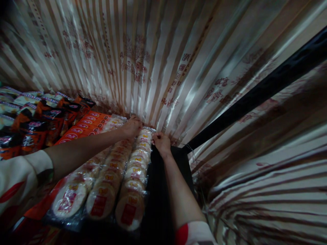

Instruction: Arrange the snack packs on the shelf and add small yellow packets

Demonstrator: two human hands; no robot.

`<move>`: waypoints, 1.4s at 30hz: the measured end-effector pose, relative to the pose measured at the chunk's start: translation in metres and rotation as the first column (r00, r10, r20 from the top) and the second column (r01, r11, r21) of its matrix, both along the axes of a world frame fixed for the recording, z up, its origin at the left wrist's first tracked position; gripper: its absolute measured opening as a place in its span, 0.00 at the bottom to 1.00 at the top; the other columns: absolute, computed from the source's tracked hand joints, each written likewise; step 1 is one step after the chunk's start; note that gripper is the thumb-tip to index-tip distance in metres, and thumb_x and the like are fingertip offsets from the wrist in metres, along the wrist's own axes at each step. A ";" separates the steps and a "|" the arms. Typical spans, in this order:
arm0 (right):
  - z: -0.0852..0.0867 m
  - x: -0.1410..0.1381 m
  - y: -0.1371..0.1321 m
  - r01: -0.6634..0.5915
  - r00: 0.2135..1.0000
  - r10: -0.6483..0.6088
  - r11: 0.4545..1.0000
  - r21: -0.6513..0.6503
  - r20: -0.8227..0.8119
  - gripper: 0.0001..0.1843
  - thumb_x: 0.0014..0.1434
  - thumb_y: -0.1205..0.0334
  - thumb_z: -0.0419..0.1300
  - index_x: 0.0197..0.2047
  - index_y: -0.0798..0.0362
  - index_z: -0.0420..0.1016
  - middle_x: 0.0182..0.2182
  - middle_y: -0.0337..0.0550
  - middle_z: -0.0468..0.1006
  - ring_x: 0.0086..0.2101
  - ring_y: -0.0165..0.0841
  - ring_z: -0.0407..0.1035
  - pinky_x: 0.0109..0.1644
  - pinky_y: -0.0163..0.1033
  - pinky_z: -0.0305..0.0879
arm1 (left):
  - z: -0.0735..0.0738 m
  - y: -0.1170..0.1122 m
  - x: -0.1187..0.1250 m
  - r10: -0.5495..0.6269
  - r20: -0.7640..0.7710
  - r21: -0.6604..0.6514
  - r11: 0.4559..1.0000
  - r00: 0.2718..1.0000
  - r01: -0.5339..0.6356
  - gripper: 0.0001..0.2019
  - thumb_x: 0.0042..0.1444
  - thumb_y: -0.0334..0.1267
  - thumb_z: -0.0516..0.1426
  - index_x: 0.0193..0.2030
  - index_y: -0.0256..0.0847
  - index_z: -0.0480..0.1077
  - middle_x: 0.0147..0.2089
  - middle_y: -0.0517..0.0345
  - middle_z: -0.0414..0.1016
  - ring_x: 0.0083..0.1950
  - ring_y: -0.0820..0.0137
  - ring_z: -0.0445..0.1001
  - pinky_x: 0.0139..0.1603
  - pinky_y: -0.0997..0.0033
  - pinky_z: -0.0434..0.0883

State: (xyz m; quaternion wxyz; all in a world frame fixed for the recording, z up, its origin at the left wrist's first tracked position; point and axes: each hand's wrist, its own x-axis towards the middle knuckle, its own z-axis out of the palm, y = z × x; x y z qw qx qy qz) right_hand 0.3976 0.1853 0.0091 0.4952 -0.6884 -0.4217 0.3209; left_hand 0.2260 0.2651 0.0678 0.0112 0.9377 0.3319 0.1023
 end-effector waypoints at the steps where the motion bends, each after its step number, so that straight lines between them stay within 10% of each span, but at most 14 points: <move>1: 0.000 0.000 -0.001 -0.003 1.000 0.003 1.000 0.003 0.004 0.16 0.47 0.46 0.63 0.25 0.50 0.68 0.16 0.35 0.73 0.19 0.29 0.68 0.26 0.36 0.68 | 0.000 0.000 0.001 0.007 -0.004 -0.007 1.000 1.000 -0.007 0.10 0.53 0.28 0.53 0.37 0.34 0.77 0.41 0.47 0.78 0.47 0.65 0.71 0.57 0.64 0.60; 16: 0.017 0.003 -0.036 -0.195 0.961 0.208 0.977 -0.086 0.181 0.23 0.45 0.38 0.62 0.23 0.51 0.71 0.18 0.34 0.70 0.20 0.27 0.61 0.26 0.34 0.56 | 0.007 -0.002 0.000 -0.030 0.006 0.036 0.999 1.000 0.030 0.09 0.52 0.28 0.55 0.35 0.33 0.77 0.40 0.44 0.78 0.48 0.63 0.71 0.58 0.62 0.61; 42: 0.006 -0.012 -0.039 -0.046 0.999 0.046 0.998 0.047 0.000 0.21 0.45 0.39 0.63 0.25 0.50 0.69 0.15 0.33 0.70 0.17 0.28 0.62 0.24 0.35 0.61 | 0.004 -0.002 -0.004 -0.038 0.005 0.052 0.998 0.999 0.038 0.10 0.54 0.29 0.53 0.37 0.34 0.77 0.41 0.46 0.78 0.48 0.62 0.71 0.59 0.62 0.59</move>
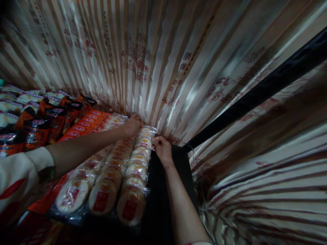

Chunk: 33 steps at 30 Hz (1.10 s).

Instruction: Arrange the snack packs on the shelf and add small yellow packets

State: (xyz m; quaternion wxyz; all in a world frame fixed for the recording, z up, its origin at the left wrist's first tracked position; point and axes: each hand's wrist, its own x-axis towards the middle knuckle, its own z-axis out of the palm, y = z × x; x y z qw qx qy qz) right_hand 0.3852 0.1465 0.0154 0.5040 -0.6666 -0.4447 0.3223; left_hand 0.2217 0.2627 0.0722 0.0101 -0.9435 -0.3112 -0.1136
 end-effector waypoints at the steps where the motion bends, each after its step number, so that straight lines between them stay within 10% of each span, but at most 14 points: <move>1: 0.000 0.000 0.000 0.002 1.000 -0.002 1.000 -0.001 0.012 0.21 0.45 0.39 0.63 0.25 0.50 0.69 0.15 0.33 0.70 0.17 0.28 0.62 0.24 0.35 0.61 | 0.000 0.000 0.000 -0.002 0.000 0.000 1.000 1.000 0.002 0.10 0.55 0.29 0.53 0.37 0.34 0.76 0.41 0.46 0.78 0.49 0.63 0.71 0.59 0.63 0.59; 13: -0.001 -0.003 0.000 0.048 0.999 -0.048 0.999 0.005 0.022 0.22 0.44 0.39 0.63 0.24 0.49 0.68 0.14 0.33 0.70 0.17 0.28 0.62 0.24 0.34 0.62 | 0.020 -0.032 -0.015 -0.079 -0.108 0.053 0.995 0.991 0.085 0.11 0.59 0.35 0.54 0.35 0.33 0.77 0.41 0.46 0.78 0.45 0.62 0.72 0.56 0.63 0.65; 33: 0.007 -0.009 -0.032 0.071 0.964 -0.059 0.997 -0.038 0.258 0.23 0.51 0.35 0.57 0.26 0.49 0.69 0.22 0.37 0.73 0.23 0.31 0.67 0.28 0.35 0.63 | 0.006 -0.031 -0.006 0.028 -0.089 -0.017 0.999 0.996 -0.030 0.11 0.55 0.26 0.51 0.37 0.32 0.75 0.42 0.45 0.79 0.45 0.65 0.75 0.54 0.65 0.67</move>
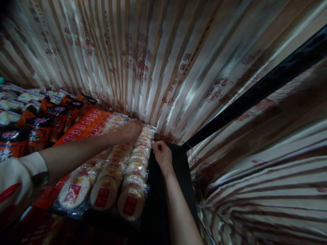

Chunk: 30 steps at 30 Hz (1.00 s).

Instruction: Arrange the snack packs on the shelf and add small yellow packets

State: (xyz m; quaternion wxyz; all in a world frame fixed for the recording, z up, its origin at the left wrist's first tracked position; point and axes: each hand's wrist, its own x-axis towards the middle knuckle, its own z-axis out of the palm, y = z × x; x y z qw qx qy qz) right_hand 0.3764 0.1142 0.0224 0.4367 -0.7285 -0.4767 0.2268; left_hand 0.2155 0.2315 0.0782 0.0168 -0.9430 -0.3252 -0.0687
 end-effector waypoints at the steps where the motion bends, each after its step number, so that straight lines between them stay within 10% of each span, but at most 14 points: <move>1: 0.000 -0.001 -0.003 -0.016 1.000 0.016 1.000 0.000 0.023 0.23 0.51 0.36 0.57 0.26 0.49 0.69 0.21 0.37 0.73 0.24 0.31 0.67 0.29 0.35 0.63 | 0.000 0.000 0.000 0.004 0.003 -0.003 1.000 1.000 -0.004 0.11 0.55 0.26 0.51 0.37 0.32 0.75 0.42 0.46 0.79 0.45 0.65 0.75 0.54 0.65 0.67; 30: -0.004 -0.017 -0.008 0.018 0.999 -0.014 0.994 0.112 -0.038 0.16 0.51 0.45 0.58 0.26 0.49 0.68 0.20 0.34 0.69 0.22 0.30 0.63 0.29 0.35 0.61 | 0.007 -0.004 -0.003 0.018 -0.034 -0.039 0.999 0.999 -0.019 0.11 0.56 0.26 0.51 0.39 0.31 0.74 0.45 0.44 0.78 0.47 0.65 0.75 0.57 0.65 0.64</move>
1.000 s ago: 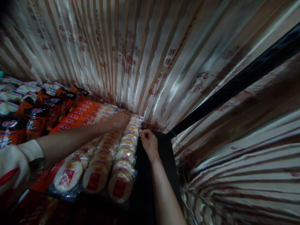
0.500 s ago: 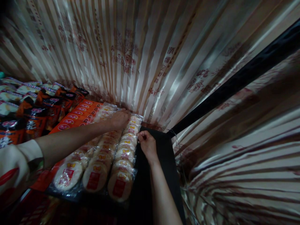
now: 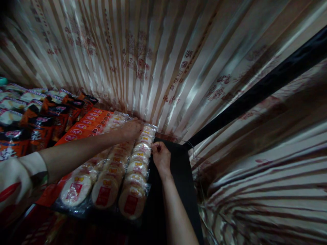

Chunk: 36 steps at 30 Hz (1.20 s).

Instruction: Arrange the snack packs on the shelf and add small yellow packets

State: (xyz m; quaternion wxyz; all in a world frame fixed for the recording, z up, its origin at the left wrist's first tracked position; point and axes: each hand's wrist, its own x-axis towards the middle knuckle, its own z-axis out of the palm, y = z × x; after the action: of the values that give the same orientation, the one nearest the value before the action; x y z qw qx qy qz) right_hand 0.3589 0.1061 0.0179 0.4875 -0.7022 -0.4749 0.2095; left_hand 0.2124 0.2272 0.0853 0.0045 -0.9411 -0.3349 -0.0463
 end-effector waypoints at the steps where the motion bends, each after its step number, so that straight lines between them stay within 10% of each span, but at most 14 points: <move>1: 0.000 0.000 0.000 0.005 1.000 -0.005 1.000 0.001 0.012 0.16 0.52 0.44 0.58 0.26 0.49 0.68 0.20 0.35 0.70 0.22 0.30 0.64 0.29 0.35 0.61 | -0.001 0.000 0.000 -0.005 -0.010 0.009 1.000 1.000 0.005 0.11 0.56 0.26 0.51 0.40 0.31 0.74 0.45 0.44 0.78 0.47 0.65 0.74 0.57 0.65 0.64; 8: -0.002 0.000 0.000 0.031 0.997 -0.030 0.999 -0.017 0.078 0.19 0.52 0.42 0.57 0.27 0.50 0.69 0.21 0.36 0.72 0.23 0.30 0.65 0.31 0.35 0.62 | 0.003 -0.010 -0.007 -0.126 0.081 0.157 0.981 0.989 0.112 0.10 0.60 0.29 0.52 0.40 0.31 0.74 0.43 0.44 0.76 0.47 0.63 0.72 0.55 0.64 0.66; 18: -0.002 -0.002 0.001 0.029 0.998 -0.027 0.999 -0.026 0.053 0.19 0.52 0.42 0.57 0.28 0.50 0.69 0.23 0.37 0.73 0.24 0.30 0.66 0.31 0.35 0.63 | 0.007 -0.037 -0.024 -0.300 -0.001 0.007 0.954 0.954 0.300 0.08 0.59 0.30 0.55 0.40 0.35 0.75 0.41 0.49 0.77 0.45 0.65 0.73 0.52 0.65 0.68; 28: 0.001 -0.002 -0.003 0.046 0.993 -0.048 0.999 -0.026 -0.104 0.22 0.49 0.39 0.60 0.34 0.49 0.68 0.25 0.37 0.73 0.24 0.32 0.68 0.29 0.37 0.66 | -0.020 -0.036 -0.022 -0.303 0.082 0.140 0.947 0.949 0.290 0.05 0.59 0.29 0.56 0.37 0.34 0.73 0.37 0.49 0.76 0.44 0.63 0.71 0.46 0.66 0.70; 36: 0.010 -0.005 -0.025 -0.004 0.996 0.016 0.988 -0.152 0.082 0.21 0.51 0.38 0.57 0.29 0.49 0.72 0.22 0.37 0.74 0.25 0.32 0.67 0.33 0.37 0.63 | -0.017 -0.039 -0.020 -0.251 0.070 0.093 0.965 0.965 0.244 0.05 0.59 0.30 0.56 0.37 0.34 0.73 0.39 0.48 0.76 0.45 0.63 0.71 0.47 0.65 0.69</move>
State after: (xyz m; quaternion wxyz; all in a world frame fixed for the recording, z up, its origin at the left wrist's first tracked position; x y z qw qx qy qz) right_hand 0.3535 0.0815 0.0278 0.4114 -0.7429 -0.4809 0.2181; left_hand 0.1919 0.1883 0.0684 0.0243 -0.9719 -0.2122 -0.0988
